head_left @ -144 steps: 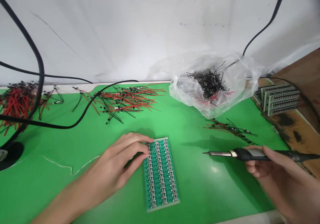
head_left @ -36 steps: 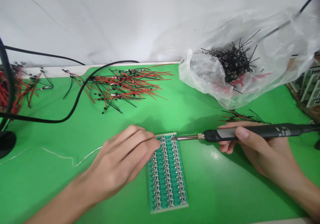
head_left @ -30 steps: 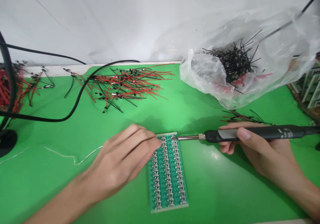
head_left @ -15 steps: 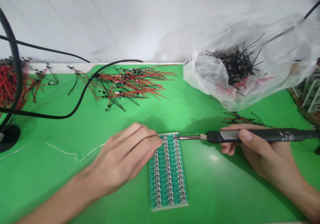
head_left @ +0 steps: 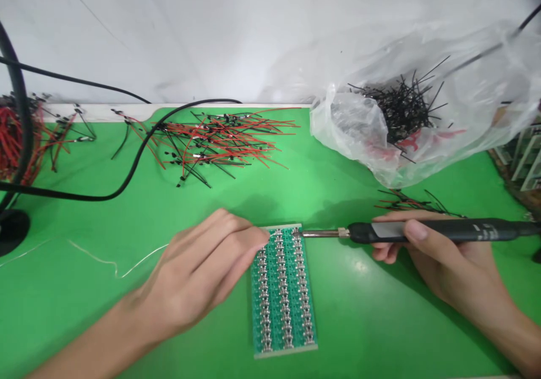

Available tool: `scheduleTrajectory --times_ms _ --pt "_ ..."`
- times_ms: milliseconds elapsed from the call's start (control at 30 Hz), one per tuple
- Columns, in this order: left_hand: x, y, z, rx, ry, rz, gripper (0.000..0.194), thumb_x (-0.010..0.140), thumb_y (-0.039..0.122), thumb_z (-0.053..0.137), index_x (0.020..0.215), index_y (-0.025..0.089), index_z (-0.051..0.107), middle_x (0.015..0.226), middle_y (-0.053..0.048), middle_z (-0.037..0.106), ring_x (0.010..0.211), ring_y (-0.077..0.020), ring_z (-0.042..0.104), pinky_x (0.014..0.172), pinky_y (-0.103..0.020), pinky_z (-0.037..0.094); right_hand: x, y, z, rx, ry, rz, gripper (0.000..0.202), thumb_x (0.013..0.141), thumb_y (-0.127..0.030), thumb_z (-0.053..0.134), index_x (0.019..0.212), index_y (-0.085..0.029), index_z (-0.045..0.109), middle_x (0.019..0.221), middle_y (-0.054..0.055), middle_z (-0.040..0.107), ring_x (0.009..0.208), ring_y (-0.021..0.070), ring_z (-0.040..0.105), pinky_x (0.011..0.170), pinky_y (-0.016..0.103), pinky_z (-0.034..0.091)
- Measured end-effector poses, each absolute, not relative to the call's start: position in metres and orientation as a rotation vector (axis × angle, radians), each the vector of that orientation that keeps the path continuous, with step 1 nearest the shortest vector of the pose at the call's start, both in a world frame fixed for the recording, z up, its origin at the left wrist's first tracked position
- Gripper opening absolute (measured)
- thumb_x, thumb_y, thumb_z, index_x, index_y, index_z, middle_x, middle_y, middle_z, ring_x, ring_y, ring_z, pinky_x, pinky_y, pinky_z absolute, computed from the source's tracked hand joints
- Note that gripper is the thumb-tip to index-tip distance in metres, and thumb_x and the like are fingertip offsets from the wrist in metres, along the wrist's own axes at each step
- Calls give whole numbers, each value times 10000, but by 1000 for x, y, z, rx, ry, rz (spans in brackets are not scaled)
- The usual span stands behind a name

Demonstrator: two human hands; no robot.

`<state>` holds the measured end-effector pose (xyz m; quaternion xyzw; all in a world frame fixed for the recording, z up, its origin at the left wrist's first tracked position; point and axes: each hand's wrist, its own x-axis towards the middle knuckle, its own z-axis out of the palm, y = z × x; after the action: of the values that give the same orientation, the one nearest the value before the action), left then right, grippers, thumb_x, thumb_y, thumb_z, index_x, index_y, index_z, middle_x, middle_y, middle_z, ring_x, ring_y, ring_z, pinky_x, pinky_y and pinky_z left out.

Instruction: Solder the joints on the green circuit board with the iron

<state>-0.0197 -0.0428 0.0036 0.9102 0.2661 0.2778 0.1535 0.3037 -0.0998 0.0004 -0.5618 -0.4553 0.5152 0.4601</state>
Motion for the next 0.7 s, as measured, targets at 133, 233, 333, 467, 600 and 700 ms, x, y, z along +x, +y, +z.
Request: scheduleTrajectory --times_ms 133,233,333,467,600,700 --pt "-20 -44 4 2636 783 750 222 908 39 619 1127 68 604 935 -83 641 841 -148 606 707 -278 501 303 -99 -1 -1380 -1106 1254 189 904 -321 667 945 -244 834 684 61 796 554 203 738 500 276 628" --pt "-20 -43 4 2670 815 700 175 946 68 570 1116 80 609 959 -76 640 842 -135 607 712 -255 506 302 -99 -1 -1386 -1102 1260 186 906 -319 667 942 -246 834 689 58 799 554 198 738 505 270 629" --pt "-21 -42 4 2684 819 643 198 966 85 528 1150 89 602 1027 -80 631 907 -139 613 723 -247 505 302 -98 0 -1367 -1102 1265 187 908 -327 665 939 -251 833 683 53 797 559 189 736 503 258 626" --pt "-25 -41 3 2684 835 623 263 962 88 518 1214 112 589 1140 -93 594 984 -151 617 742 -250 513 303 -97 0 -1318 -1072 1287 184 904 -332 666 933 -255 831 686 57 802 559 203 745 488 270 629" --pt "-26 -40 2 2628 890 632 315 937 34 523 1228 132 590 1145 -82 600 1019 -149 618 829 -249 525 304 -96 1 -1312 -1061 1310 188 908 -329 660 941 -259 831 703 62 807 579 201 752 500 257 626" --pt "-21 -39 4 2530 949 710 322 927 44 570 1236 134 573 1077 -64 637 961 -140 618 847 -270 526 304 -96 3 -1316 -1071 1313 192 905 -331 662 926 -245 833 682 60 793 582 187 738 508 243 623"
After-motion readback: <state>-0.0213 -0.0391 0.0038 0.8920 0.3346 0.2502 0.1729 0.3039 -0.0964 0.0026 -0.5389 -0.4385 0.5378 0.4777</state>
